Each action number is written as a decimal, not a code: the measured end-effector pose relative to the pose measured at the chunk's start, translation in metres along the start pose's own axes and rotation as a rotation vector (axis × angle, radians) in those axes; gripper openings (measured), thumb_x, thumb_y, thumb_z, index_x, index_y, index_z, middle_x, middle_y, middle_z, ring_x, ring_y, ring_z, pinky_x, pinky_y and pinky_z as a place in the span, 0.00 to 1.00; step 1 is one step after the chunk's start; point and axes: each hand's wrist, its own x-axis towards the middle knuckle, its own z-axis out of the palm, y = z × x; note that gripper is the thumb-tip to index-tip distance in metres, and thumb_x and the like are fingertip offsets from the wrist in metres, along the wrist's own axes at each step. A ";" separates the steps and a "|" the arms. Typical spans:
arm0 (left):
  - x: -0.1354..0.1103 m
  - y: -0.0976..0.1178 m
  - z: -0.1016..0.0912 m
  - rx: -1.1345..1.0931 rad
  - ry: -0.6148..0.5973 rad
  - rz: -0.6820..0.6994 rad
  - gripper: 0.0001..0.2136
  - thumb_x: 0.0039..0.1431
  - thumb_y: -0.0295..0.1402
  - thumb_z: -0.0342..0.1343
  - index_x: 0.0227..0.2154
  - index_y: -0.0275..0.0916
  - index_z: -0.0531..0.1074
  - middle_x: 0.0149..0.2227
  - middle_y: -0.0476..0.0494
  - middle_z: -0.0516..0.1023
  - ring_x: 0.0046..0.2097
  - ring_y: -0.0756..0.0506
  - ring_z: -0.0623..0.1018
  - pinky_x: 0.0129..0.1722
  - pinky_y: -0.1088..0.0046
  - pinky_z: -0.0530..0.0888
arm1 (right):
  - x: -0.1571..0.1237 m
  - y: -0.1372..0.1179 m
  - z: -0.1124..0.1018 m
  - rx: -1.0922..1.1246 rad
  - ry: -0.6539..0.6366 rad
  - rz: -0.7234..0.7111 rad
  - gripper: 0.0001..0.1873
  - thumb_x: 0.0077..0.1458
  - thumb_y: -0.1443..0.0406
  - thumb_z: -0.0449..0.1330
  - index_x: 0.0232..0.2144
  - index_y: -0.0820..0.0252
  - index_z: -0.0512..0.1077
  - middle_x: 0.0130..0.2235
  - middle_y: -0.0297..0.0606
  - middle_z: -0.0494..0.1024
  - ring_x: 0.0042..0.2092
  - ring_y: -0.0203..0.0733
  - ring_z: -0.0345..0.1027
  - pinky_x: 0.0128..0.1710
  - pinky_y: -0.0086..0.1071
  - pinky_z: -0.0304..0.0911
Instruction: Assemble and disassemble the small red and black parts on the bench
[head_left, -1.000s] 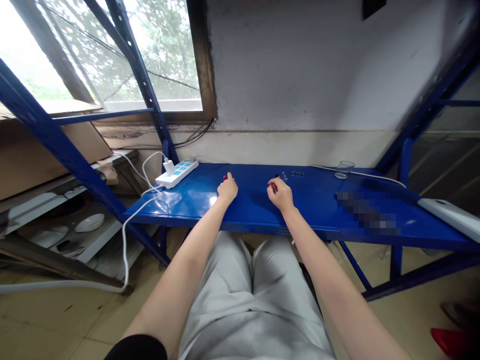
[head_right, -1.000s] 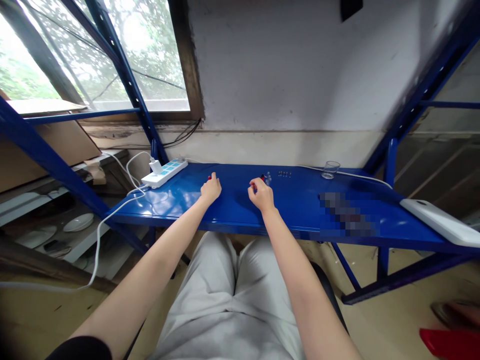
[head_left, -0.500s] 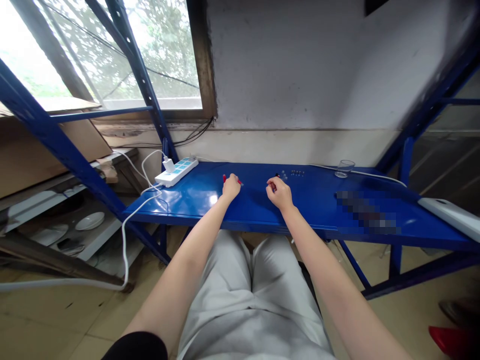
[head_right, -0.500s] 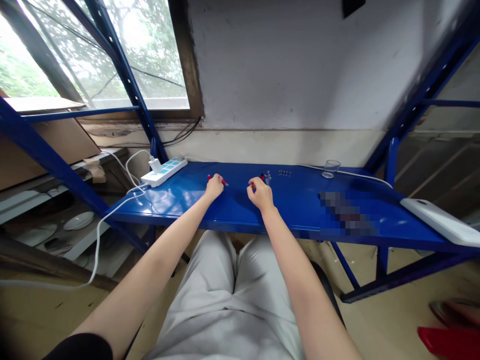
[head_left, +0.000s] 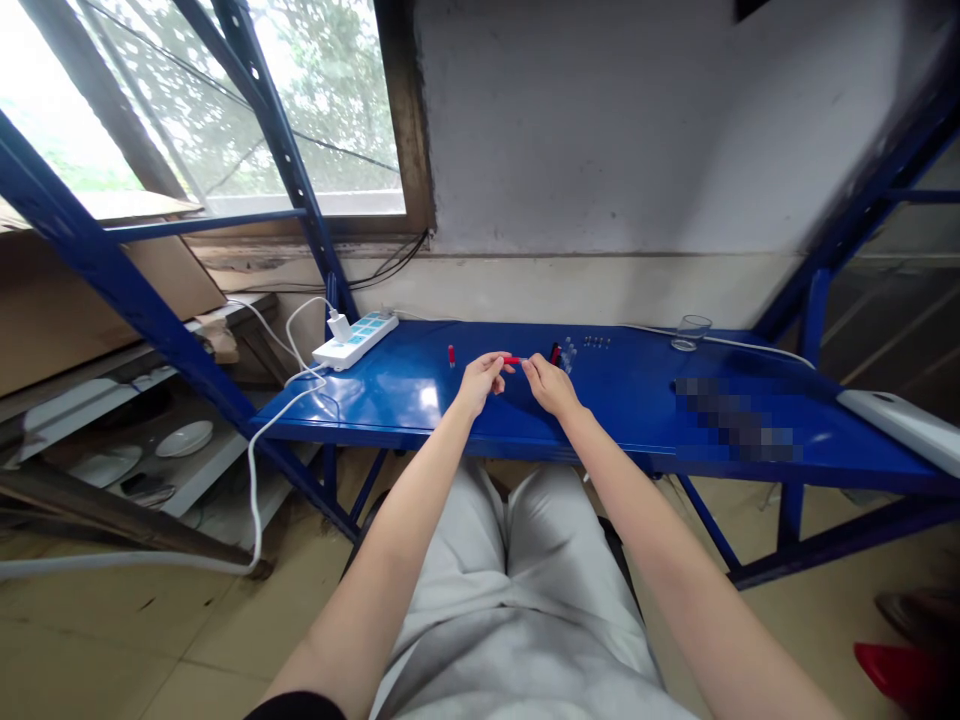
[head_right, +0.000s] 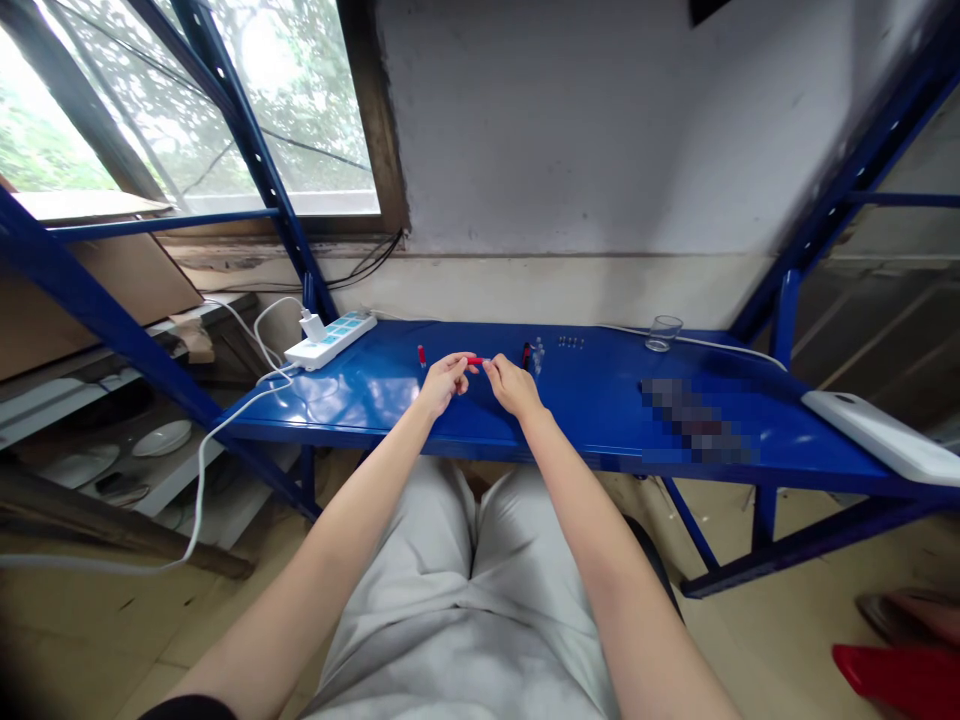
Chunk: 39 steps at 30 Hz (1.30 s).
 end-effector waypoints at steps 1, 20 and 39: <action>-0.002 0.000 0.000 0.006 -0.025 -0.008 0.14 0.54 0.39 0.54 0.39 0.35 0.70 0.29 0.46 0.74 0.16 0.58 0.65 0.16 0.80 0.59 | 0.000 0.001 0.000 0.001 0.009 0.005 0.21 0.60 0.51 0.37 0.31 0.56 0.62 0.26 0.37 0.71 0.26 0.41 0.65 0.23 0.29 0.48; -0.005 0.003 -0.003 0.008 0.029 -0.061 0.12 0.55 0.37 0.52 0.38 0.35 0.70 0.28 0.46 0.74 0.17 0.57 0.68 0.16 0.81 0.57 | -0.001 -0.001 0.001 -0.024 0.044 0.006 0.19 0.60 0.53 0.39 0.32 0.56 0.63 0.26 0.37 0.72 0.26 0.41 0.65 0.24 0.29 0.49; -0.002 -0.001 -0.008 0.037 0.270 0.001 0.11 0.57 0.36 0.50 0.37 0.35 0.69 0.26 0.49 0.71 0.16 0.58 0.65 0.15 0.81 0.57 | -0.001 -0.001 0.001 -0.012 0.096 -0.032 0.17 0.60 0.56 0.41 0.39 0.57 0.66 0.35 0.41 0.74 0.30 0.41 0.68 0.27 0.30 0.56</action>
